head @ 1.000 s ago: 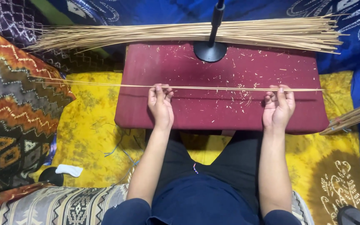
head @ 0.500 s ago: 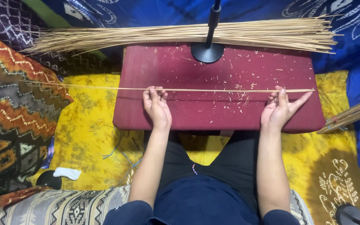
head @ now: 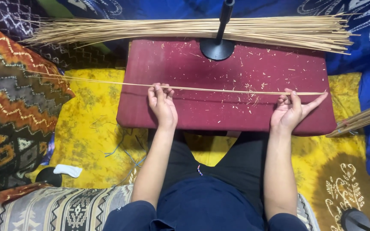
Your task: Selecting, bending, and bundling thin wooden sticks by tying them together with a string.
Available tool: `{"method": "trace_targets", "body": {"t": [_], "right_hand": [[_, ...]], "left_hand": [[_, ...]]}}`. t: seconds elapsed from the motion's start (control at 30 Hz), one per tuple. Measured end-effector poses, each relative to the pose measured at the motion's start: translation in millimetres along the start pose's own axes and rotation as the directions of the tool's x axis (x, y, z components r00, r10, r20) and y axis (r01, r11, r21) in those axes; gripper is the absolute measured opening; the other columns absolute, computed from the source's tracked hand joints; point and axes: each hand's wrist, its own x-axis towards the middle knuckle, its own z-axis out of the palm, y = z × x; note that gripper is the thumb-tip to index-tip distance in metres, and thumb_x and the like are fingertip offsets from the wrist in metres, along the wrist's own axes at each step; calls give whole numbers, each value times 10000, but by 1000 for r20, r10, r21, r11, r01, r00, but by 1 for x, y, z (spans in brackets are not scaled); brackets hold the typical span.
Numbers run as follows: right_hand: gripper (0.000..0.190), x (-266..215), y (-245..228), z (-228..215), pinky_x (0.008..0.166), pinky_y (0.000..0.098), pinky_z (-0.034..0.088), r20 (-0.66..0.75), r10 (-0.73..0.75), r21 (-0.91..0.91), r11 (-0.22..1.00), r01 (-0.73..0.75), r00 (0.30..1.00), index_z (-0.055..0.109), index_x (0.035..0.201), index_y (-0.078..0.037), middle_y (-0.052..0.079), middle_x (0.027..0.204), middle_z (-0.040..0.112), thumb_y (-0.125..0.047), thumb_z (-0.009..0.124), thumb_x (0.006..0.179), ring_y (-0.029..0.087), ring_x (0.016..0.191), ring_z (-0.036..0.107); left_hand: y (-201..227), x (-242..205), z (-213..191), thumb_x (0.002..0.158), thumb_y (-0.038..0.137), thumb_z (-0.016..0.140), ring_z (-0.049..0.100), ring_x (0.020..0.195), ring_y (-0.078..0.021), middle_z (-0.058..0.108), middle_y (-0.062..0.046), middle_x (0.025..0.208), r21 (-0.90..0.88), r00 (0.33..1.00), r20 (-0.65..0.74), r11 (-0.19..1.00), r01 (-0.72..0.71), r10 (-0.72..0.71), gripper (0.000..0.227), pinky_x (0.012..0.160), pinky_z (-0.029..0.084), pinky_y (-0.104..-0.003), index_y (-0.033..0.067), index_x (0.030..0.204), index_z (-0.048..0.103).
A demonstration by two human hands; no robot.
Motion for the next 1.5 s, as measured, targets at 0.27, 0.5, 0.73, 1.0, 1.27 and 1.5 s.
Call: {"method": "trace_targets", "body": {"t": [0.27,0.5,0.73,1.0,1.27,1.5], "right_hand": [[597,10,7,-9,738,243,571,40,17,-79,997,-14,999,302,1515,-211,177,1078,703,65,582,1065,181,849,686],[347,33,28,-37,664,264,696,30,-34,-206,978,39,999,542,1300,-167,309,1098,744,-49,725,1029,248,768,795],[215,27,25,-29,655,246,693,98,11,-274,962,17,995,584,1151,-90,269,1058,741,-74,742,1006,209,744,787],[332,28,26,-34,653,239,668,181,21,-289,957,33,983,539,1205,-93,249,1050,736,16,755,977,211,750,765],[504,22,25,-28,692,236,673,199,23,-332,942,45,980,513,1289,-123,198,1021,737,47,819,925,198,770,763],[489,25,24,-29,665,253,680,227,70,-362,932,18,971,517,1315,-116,235,972,735,21,806,946,228,750,773]], "left_hand": [[-2,0,2,1046,235,611,622,935,-169,642,-98,1048,123,996,93,992,-6,-6,181,861,516,-301,68,1100,567],[-15,-1,6,986,205,724,764,838,-184,763,-140,952,303,1000,12,953,-29,26,164,732,621,-225,98,1054,619],[-16,-5,8,938,181,783,784,846,-233,770,-183,941,379,994,101,925,-8,-33,213,734,639,-266,42,1048,664],[-12,-9,11,941,127,776,790,852,-242,773,-199,940,475,970,191,879,45,-153,170,735,646,-265,19,1049,701],[-4,-13,18,931,124,789,784,845,-218,776,-173,929,506,960,208,861,59,-188,170,735,638,-252,20,1038,708],[-6,-13,17,910,124,810,783,816,-214,776,-166,893,524,950,228,849,67,-215,170,716,643,-259,24,1017,723]]}}
